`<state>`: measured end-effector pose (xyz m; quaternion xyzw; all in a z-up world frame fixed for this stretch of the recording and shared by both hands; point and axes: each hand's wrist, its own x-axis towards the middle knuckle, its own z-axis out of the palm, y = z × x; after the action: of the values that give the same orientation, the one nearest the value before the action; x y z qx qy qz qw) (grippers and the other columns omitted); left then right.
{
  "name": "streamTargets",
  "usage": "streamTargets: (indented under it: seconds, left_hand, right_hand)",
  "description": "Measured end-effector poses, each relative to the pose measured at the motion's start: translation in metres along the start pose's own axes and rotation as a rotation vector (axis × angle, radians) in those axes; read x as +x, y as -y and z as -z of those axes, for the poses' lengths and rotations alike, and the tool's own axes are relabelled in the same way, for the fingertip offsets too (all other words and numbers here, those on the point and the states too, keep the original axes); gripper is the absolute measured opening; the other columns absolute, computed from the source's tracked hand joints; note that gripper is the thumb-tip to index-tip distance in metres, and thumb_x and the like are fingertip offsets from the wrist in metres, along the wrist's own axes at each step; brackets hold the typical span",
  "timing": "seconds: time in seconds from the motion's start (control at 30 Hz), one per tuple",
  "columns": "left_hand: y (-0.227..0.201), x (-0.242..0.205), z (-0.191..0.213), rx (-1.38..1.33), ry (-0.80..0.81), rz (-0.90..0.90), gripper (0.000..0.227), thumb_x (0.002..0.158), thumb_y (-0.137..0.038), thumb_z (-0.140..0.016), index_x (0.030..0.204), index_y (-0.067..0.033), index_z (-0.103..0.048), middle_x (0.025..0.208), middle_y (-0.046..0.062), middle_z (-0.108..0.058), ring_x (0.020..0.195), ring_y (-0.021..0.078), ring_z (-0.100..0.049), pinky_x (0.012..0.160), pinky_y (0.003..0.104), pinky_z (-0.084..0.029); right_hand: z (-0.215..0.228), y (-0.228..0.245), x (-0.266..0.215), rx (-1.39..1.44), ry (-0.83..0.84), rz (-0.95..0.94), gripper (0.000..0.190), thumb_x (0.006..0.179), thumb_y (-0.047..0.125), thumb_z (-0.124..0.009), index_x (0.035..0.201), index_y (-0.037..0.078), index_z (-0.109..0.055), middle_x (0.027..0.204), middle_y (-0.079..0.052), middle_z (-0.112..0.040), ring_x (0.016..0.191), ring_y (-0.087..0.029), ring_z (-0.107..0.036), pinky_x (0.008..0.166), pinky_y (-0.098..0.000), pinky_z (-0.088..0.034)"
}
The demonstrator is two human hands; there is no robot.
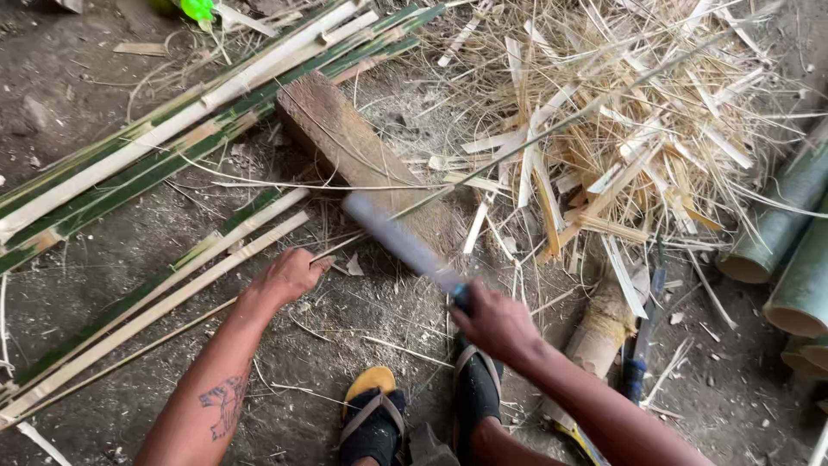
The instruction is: The person uses a machete to split long bamboo stalks into thin strips. They repeatedly position the bamboo on a wooden block and strike it with the machete to separate the material, then set the finished strips aside.
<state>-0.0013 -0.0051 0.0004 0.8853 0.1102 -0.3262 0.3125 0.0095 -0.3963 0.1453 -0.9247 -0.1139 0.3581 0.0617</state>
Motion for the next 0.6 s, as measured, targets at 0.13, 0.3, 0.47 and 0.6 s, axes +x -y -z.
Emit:
streamTargets:
  seconds: [0.13,0.3,0.47,0.6]
  left_hand:
    - [0.007,-0.013,0.007,0.052,0.012,0.043,0.061,0.103,-0.057,-0.046,0.066,-0.0089,-0.057,0.055,-0.004,-0.042,0.046,0.0137,-0.033,0.045,0.035,-0.027]
    - [0.043,-0.048,0.009,0.135,-0.094,-0.016,0.055,0.102,-0.056,-0.046,0.07,-0.014,-0.061,0.053,-0.001,-0.044,0.042,0.0134,-0.032,0.041,0.035,-0.026]
    - [-0.003,-0.036,0.006,0.305,-0.503,-0.104,0.041,0.095,-0.041,-0.061,0.11,-0.0032,-0.066,0.09,0.011,-0.068,0.074,0.0231,-0.061,0.068,0.041,-0.051]
    - [-0.075,-0.084,0.027,0.363,-0.599,-0.266,0.077,0.075,-0.039,-0.079,0.14,-0.0041,-0.056,0.135,0.022,-0.054,0.121,0.0341,-0.052,0.103,0.059,-0.041]
  right_hand:
    - [0.033,0.01,0.004,-0.164,-0.043,0.025,0.054,0.102,0.055,-0.047,0.127,0.008,-0.053,0.08,-0.011,-0.069,0.045,-0.015,-0.056,0.035,-0.0303,-0.049]
    - [0.096,-0.051,0.02,-0.049,-0.254,-0.351,0.06,0.105,0.058,-0.047,0.126,0.002,-0.054,0.075,-0.012,-0.069,0.044,-0.016,-0.052,0.036,-0.0329,-0.044]
    - [0.044,-0.055,0.022,0.037,-0.19,-0.287,0.057,0.102,0.053,-0.048,0.125,0.001,-0.052,0.078,-0.013,-0.071,0.046,-0.017,-0.06,0.036,-0.0328,-0.052]
    - [0.01,-0.013,0.02,-0.099,-0.127,-0.085,0.059,0.097,0.055,-0.051,0.128,0.005,-0.049,0.087,-0.013,-0.071,0.05,-0.019,-0.062,0.041,-0.0343,-0.053]
